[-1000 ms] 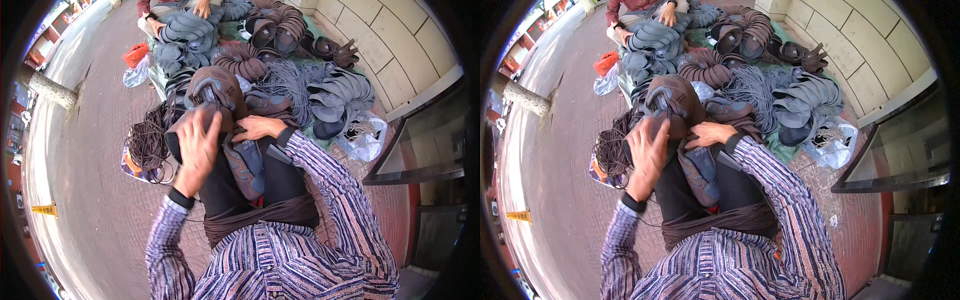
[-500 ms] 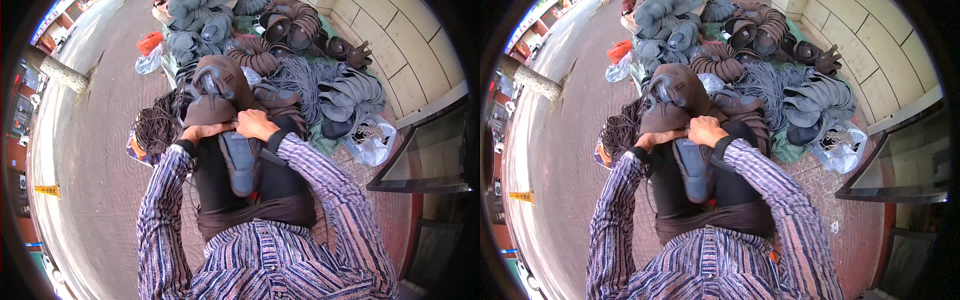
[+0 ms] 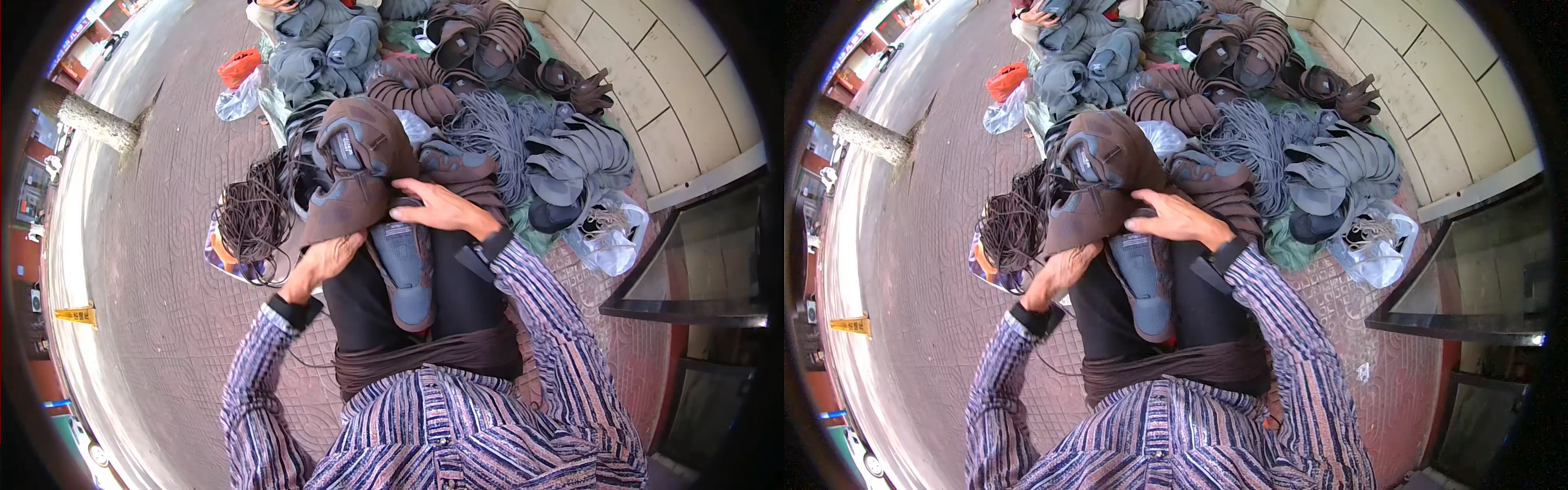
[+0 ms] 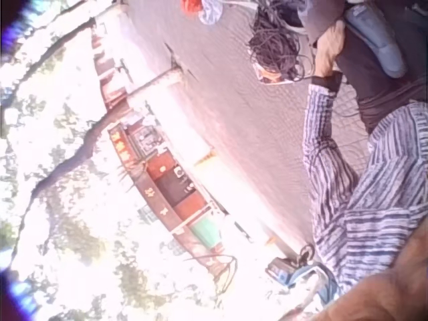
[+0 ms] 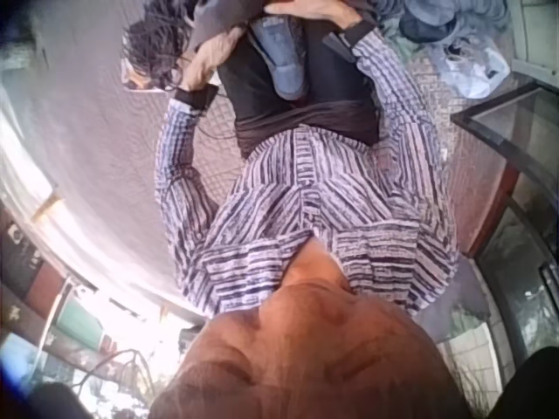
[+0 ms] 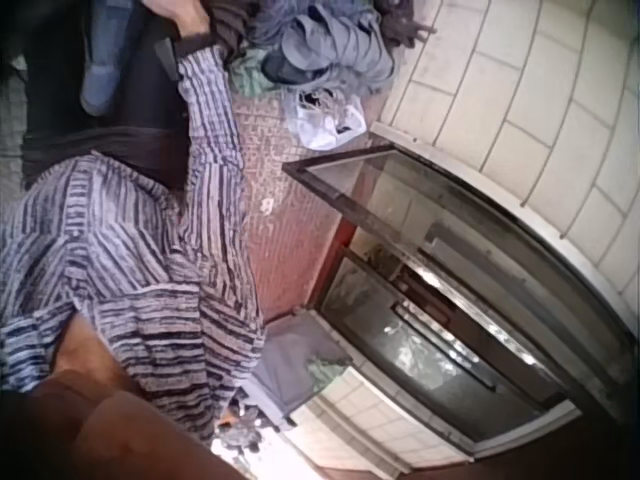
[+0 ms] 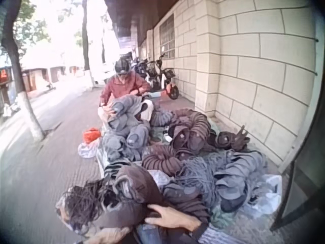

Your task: Lacing shoelaces into multiple pairs of newly manufactured shoes in an outdoor assembly area.

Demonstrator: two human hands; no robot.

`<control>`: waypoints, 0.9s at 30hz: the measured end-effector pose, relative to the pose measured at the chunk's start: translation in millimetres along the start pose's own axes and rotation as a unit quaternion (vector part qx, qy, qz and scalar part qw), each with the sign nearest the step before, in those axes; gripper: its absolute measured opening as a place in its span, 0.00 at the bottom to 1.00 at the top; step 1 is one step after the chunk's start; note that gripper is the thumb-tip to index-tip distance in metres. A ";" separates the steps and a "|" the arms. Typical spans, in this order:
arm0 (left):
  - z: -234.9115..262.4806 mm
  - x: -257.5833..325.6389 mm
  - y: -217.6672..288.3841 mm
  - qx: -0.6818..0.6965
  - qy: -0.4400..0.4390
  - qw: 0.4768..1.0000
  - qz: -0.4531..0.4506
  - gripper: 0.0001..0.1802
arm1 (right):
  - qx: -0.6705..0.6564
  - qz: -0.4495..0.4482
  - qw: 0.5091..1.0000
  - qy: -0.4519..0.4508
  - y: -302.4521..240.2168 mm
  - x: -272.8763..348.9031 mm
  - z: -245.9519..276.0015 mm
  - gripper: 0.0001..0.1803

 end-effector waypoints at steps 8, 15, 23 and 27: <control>-14.9 -26.2 -23.8 0.272 -0.162 0.926 0.206 0.18 | 0.064 0.035 0.995 -0.072 -8.2 14.7 -2.9 0.38; 6.6 20.9 -3.0 0.139 0.061 0.962 0.227 0.18 | 0.204 0.239 0.949 0.019 -99.1 75.9 -15.9 0.12; 20.6 95.2 77.3 0.250 0.014 0.935 0.253 0.11 | 0.198 0.193 0.950 -0.142 -113.9 146.5 -109.7 0.05; 4.4 86.0 120.4 0.450 -0.224 0.790 0.350 0.17 | 0.057 0.062 0.989 -0.118 -140.3 111.3 -66.0 0.06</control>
Point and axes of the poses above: each hand's wrist, its own x-axis away from the middle knuckle, its own z-axis out of the back of the hand, y = z × x, the point moved 10 cm from there along -x, towards the middle knuckle, and after that the axes turned 13 degrees about z, right-handed, at the moved point
